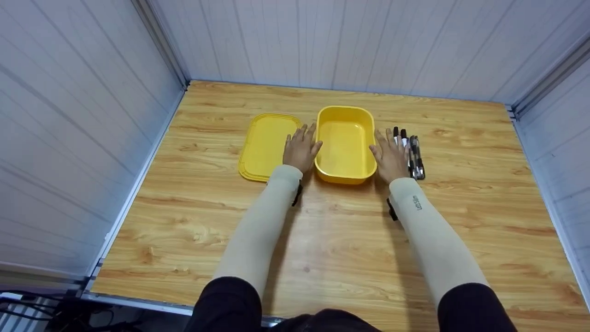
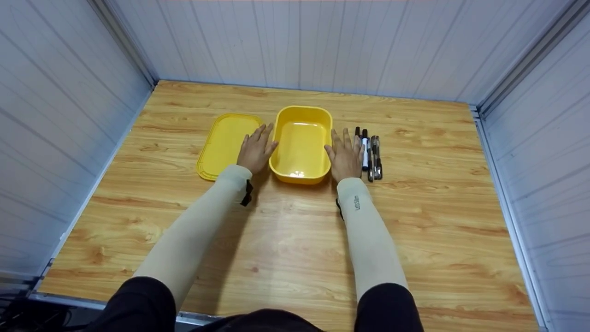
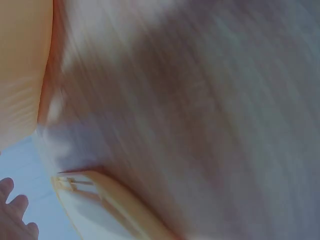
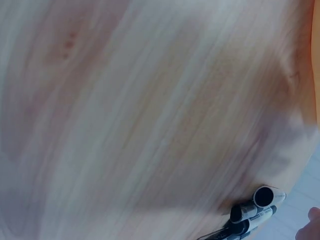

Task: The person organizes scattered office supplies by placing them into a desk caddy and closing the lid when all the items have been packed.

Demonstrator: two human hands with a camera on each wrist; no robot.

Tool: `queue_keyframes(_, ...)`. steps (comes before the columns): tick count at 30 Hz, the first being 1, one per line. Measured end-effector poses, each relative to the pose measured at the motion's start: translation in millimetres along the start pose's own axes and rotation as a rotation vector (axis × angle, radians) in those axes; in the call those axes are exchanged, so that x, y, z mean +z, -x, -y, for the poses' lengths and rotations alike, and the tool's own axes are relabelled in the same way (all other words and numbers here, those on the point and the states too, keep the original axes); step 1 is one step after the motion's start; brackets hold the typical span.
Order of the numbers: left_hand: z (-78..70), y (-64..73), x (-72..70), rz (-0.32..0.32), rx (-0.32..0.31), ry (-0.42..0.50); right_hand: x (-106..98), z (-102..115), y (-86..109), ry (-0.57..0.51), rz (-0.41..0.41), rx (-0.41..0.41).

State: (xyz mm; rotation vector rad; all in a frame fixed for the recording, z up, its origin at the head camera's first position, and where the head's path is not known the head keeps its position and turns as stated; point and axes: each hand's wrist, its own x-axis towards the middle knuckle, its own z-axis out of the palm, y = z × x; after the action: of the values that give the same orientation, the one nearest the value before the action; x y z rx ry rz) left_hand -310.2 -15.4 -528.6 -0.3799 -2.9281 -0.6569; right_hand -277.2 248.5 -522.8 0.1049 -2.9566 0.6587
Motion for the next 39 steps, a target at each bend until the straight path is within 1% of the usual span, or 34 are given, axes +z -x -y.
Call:
queue_keyframes(3,-1.5,-0.7,-1.5,-0.013,0.0,0.074,-0.8,0.5,-1.8,0.004,-0.004,-0.005)
queue_keyframes(6,-2.7,0.3,-1.2,-0.029,-0.024,0.164,-0.6,0.6,-2.0,0.006,-0.004,-0.005)
queue_keyframes(9,-5.5,1.5,0.0,-0.047,-0.059,0.285,-0.6,0.9,-1.8,0.005,-0.009,-0.002)
queue_keyframes(13,-8.1,2.7,4.9,-0.08,-0.094,0.475,0.8,2.3,-1.2,0.003,-0.018,-0.001)
queue_keyframes(14,-9.0,2.7,6.2,-0.091,-0.101,0.512,1.3,2.1,-1.1,0.003,-0.02,-0.002)
queue_keyframes(16,-10.6,2.6,8.6,-0.113,-0.118,0.555,2.0,1.7,-0.9,-0.001,-0.026,-0.005)
queue_keyframes(20,-15.1,2.9,9.5,-0.146,-0.151,0.592,2.5,0.2,-1.7,-0.009,-0.041,-0.014)
queue_keyframes(24,-18.3,3.4,8.1,-0.163,-0.183,0.63,2.1,0.2,-3.0,-0.029,-0.048,-0.026)
queue_keyframes(28,-20.1,2.4,9.1,-0.178,-0.21,0.645,1.7,-0.7,-2.7,-0.047,-0.065,-0.043)
queue_keyframes(33,-18.7,0.6,11.8,-0.183,-0.228,0.656,1.2,-0.4,-2.8,-0.082,-0.083,-0.056)
queue_keyframes(36,-18.1,-0.1,12.3,-0.189,-0.231,0.654,1.0,-0.6,-2.4,-0.111,-0.078,-0.052)
queue_keyframes(39,-19.0,0.5,11.6,-0.186,-0.237,0.664,1.5,-2.1,-0.8,-0.142,-0.052,-0.035)
